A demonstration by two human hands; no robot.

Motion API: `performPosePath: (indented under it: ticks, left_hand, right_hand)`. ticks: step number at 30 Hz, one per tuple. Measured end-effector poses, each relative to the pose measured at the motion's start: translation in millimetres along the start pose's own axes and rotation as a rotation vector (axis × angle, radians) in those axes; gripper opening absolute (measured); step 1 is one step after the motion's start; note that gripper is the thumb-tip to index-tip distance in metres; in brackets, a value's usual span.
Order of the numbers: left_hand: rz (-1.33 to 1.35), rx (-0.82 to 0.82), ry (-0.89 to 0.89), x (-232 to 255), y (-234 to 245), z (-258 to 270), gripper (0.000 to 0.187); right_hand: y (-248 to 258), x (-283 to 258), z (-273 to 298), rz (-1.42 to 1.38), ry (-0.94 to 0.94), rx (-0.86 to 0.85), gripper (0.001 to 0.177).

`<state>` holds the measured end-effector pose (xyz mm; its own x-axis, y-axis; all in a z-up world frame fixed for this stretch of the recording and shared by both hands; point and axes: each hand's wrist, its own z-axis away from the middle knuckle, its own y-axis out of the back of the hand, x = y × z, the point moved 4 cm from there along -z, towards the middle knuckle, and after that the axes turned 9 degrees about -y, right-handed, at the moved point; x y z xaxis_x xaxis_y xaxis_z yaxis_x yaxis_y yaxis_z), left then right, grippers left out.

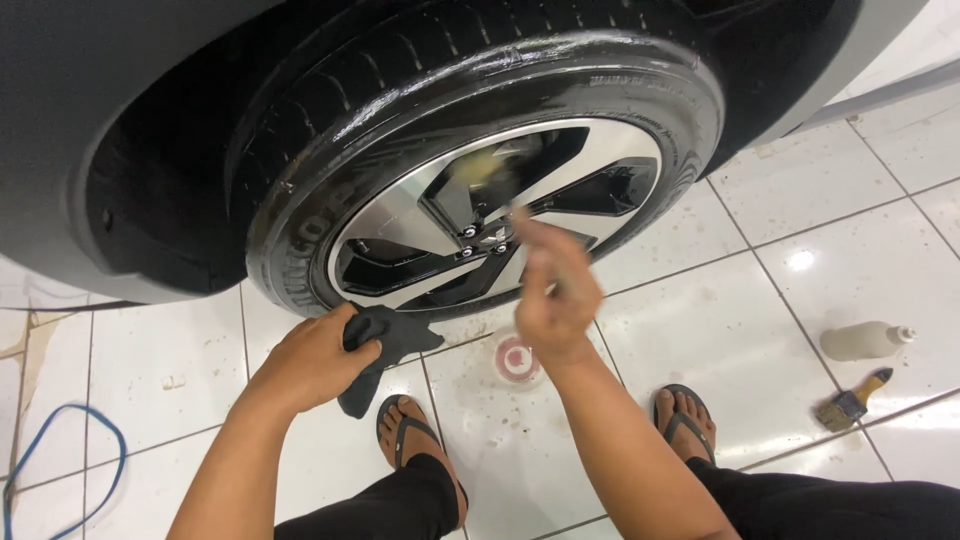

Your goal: Applying tire shine to the sidewall with a brush, detailing the rim with a smaller brush, and wiping the alloy rim with a microfiber cloth

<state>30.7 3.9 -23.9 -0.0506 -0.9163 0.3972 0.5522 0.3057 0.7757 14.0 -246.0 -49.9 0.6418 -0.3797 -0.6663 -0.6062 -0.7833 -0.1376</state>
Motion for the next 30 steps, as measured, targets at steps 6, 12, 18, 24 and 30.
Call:
performPosePath:
  ticks: [6, 12, 18, 24, 30]
  left_hand:
    - [0.018, -0.03, 0.02, 1.4, 1.0, -1.9, 0.066]
    - [0.017, -0.025, 0.014, 3.0, 3.3, 1.3, 0.057]
    - [0.017, -0.026, 0.005, -1.3, -0.8, 4.5, 0.07]
    - [0.026, -0.029, 0.013, 5.2, 7.3, 8.1, 0.075]
    - [-0.02, -0.053, 0.016, 0.8, 4.3, 6.5, 0.073]
  right_hand:
    - [-32.5, 16.2, 27.5, -0.093, 0.029, -0.19, 0.015]
    - [-20.3, -6.9, 7.5, -0.148, 0.043, -0.102, 0.026]
    - [-23.1, -25.8, 18.6, -0.076, 0.022, -0.136, 0.018]
    - [-34.5, 22.6, 50.0, 0.163, -0.002, -0.367, 0.014]
    - [-6.2, 15.6, 53.8, 0.002, 0.044, -0.197, 0.017]
